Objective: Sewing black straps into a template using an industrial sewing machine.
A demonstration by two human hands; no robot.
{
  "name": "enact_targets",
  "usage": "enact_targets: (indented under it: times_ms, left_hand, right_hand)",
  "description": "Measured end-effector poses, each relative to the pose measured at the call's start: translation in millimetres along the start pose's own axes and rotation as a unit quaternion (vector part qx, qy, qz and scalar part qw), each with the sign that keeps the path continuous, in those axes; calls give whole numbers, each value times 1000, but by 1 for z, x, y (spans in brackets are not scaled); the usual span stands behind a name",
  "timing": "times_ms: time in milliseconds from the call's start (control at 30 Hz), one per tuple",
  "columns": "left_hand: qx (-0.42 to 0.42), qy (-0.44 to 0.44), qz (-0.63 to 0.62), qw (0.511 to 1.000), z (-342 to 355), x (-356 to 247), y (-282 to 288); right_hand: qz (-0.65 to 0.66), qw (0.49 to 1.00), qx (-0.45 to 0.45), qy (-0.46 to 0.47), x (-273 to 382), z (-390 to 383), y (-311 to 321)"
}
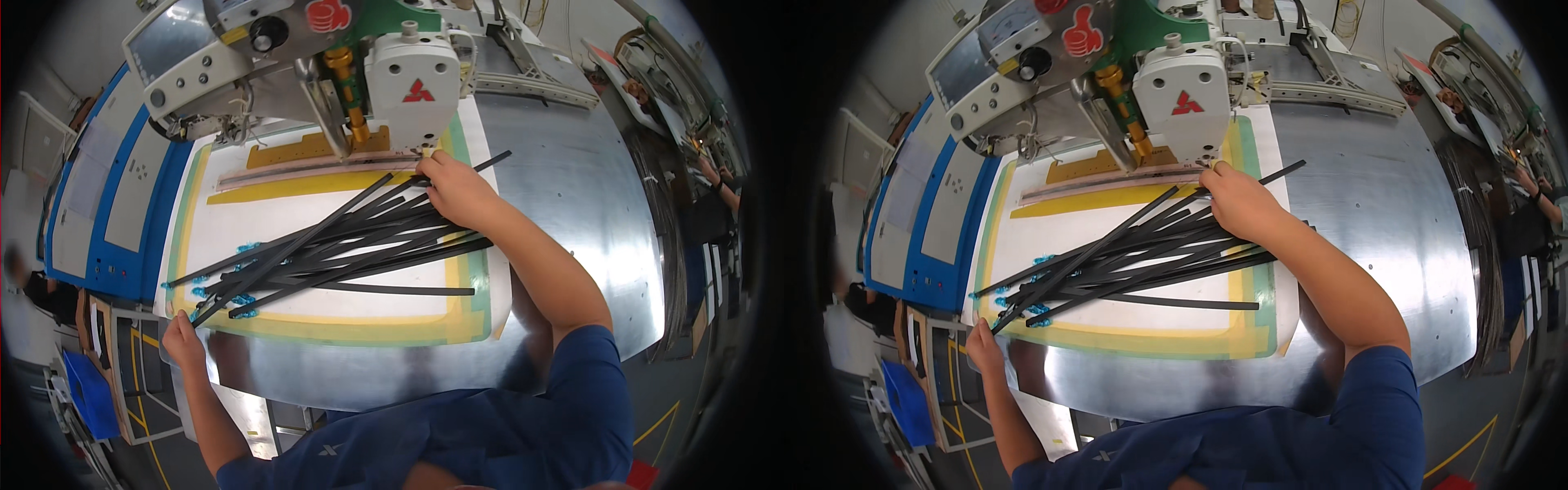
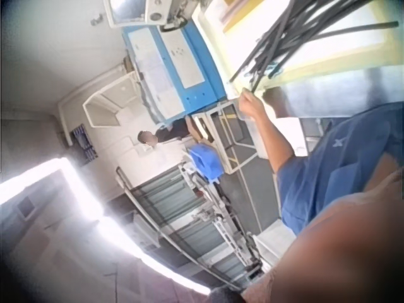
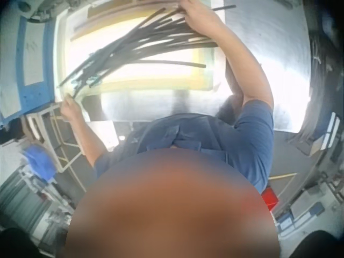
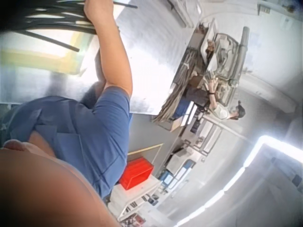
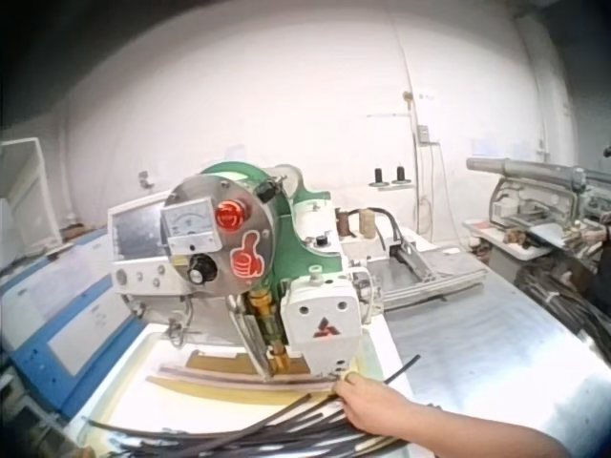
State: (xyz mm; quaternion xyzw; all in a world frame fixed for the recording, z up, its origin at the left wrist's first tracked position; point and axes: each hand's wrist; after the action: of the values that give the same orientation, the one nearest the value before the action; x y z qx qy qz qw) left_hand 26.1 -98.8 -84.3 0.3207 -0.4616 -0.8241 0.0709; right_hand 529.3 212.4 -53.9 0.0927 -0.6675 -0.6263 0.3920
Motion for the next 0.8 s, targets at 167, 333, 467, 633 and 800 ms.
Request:
enact_targets:
  times_ms: [167,333,467,633,800]
  left_hand:
    - [-16,7,-48,999,-8,5,8]
    - [-38,-6,-81,996,-11,9,10]
    - [1,36,-44,998,-12,21,14]
    - [-12,23,-74,997,-10,19,12]
    - [-49,24,-156,986,-5,8,8]
  right_hand:
    - [-128,989,-70,38,7,23,-23]
    - [-166,984,-64,27,13,34,-33]
    - [-154,986,-50,28,22,33,-25]
    - [-134,990,-43,16,25,29,-23]
    - [-129,990,-48,9,17,40,-36]
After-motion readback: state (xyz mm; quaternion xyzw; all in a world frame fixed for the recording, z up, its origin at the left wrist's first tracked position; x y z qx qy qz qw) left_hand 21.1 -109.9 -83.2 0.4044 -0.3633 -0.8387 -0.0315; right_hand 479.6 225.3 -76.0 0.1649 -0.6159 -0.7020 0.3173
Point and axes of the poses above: each hand's wrist, its own z-axis towards the middle knuckle, its own y-axis out of the back of the hand, x = y × z, and after that the axes turned 6 degrees about x, right-handed
